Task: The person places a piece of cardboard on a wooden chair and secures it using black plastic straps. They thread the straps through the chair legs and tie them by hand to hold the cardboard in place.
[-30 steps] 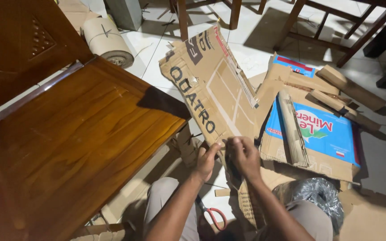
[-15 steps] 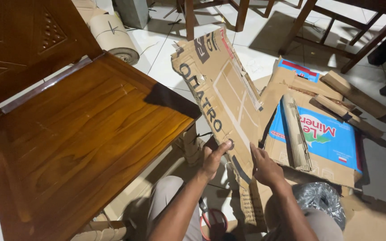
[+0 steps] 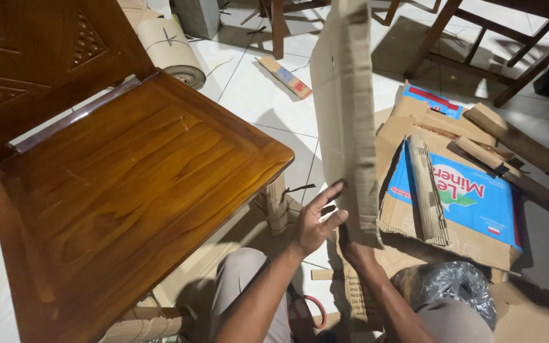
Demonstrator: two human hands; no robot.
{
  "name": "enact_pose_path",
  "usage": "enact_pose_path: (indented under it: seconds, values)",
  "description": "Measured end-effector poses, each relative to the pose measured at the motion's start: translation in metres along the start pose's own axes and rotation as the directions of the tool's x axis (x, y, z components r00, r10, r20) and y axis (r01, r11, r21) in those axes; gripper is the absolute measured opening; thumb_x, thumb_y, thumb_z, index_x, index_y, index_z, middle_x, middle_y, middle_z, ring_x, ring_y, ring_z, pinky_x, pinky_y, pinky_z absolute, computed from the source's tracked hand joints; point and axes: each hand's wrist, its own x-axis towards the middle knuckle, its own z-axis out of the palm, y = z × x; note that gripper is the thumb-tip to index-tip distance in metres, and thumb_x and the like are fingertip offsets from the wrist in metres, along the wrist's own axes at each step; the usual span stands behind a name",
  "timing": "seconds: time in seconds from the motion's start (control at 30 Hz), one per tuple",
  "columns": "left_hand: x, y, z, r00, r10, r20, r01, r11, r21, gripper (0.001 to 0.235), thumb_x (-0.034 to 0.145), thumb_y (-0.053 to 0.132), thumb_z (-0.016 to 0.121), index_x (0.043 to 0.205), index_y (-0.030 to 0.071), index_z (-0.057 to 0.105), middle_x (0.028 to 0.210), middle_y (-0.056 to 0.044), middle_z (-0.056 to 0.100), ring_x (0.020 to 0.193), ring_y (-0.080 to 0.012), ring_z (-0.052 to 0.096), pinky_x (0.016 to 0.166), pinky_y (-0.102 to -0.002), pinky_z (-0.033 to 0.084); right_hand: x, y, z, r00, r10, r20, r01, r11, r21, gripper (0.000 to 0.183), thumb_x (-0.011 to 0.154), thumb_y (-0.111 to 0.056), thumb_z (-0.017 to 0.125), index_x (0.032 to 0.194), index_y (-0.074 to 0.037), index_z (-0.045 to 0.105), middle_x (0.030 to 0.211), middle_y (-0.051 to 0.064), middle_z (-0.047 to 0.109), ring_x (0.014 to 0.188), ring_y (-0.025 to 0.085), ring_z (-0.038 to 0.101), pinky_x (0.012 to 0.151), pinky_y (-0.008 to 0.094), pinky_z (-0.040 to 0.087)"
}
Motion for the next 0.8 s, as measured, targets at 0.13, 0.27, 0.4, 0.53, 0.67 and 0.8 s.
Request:
enact_pose_path:
  seconds: [0.13,0.27,0.4,0.53,0.67,0.8]
  values:
    - [0.001,-0.047,-0.006,0.990,-0.113,-0.081,0.129,0.965,0.228,0.062,0.094,0.044,0.070,0.146,0.013,0.058,0.144,-0.016,0.060,0.137,-0.0400,0.051,0.107,-0.054,0.045,-0.012,0.026,-0.017,0.996,0.085,-0.042,-0.091,0.979,-0.182,0.037,0.091,0.000,0.052,0.118,-0.025,0.054,0.114,0.005,0.066,0.104,0.022,0.065,0.096,0.038,0.055]
    - [-0.001,-0.082,-0.016,0.947,-0.241,-0.210,0.314,0.824,0.472,0.061,0.089,0.039,0.069,0.142,0.009,0.060,0.137,-0.022,0.063,0.132,-0.0400,0.056,0.106,-0.052,0.048,-0.054,0.103,-0.041,0.916,0.354,-0.191,-0.398,0.868,-0.297,0.021,0.096,-0.005,0.054,0.084,-0.013,0.069,0.068,0.001,0.068,0.055,0.015,0.060,0.054,0.028,0.048]
    - [-0.007,-0.100,-0.009,0.951,-0.172,-0.256,0.281,0.824,0.491,0.072,0.086,0.029,0.073,0.147,-0.003,0.050,0.142,-0.036,0.051,0.135,-0.0544,0.047,0.112,-0.062,0.038,-0.014,0.010,-0.047,0.789,0.501,-0.355,-0.555,0.830,-0.062,0.065,0.115,-0.041,0.045,0.075,0.000,0.076,0.069,0.021,0.073,0.060,0.026,0.075,0.050,0.035,0.057]
    - [-0.004,-0.094,-0.017,0.866,-0.401,-0.298,0.482,0.514,0.710,0.084,0.088,0.058,0.061,0.157,0.017,0.038,0.159,-0.015,0.040,0.145,-0.0382,0.041,0.111,-0.058,0.042,-0.003,0.008,-0.072,0.688,0.637,-0.348,-0.642,0.758,0.120,0.052,0.114,-0.041,0.046,0.086,0.000,0.061,0.058,0.010,0.066,0.042,0.017,0.068,0.032,0.027,0.056]
    - [-0.005,-0.122,-0.029,0.854,-0.395,-0.338,0.515,0.549,0.659,0.082,0.091,0.055,0.059,0.156,0.011,0.037,0.158,-0.020,0.040,0.143,-0.0446,0.042,0.110,-0.061,0.042,-0.003,0.030,-0.094,0.552,0.561,-0.617,-0.558,0.798,0.226,0.064,0.119,-0.050,0.049,0.076,-0.005,0.065,0.065,0.017,0.067,0.058,0.020,0.070,0.058,0.033,0.059]
    - [-0.002,-0.126,-0.038,0.885,-0.305,-0.352,0.465,0.588,0.662,0.074,0.094,0.043,0.061,0.154,0.006,0.039,0.158,-0.021,0.034,0.143,-0.0468,0.038,0.112,-0.061,0.041,0.004,0.043,-0.120,0.460,0.576,-0.676,-0.405,0.813,0.418,0.054,0.118,-0.048,0.054,0.082,-0.009,0.062,0.064,0.012,0.064,0.055,0.018,0.071,0.052,0.028,0.064]
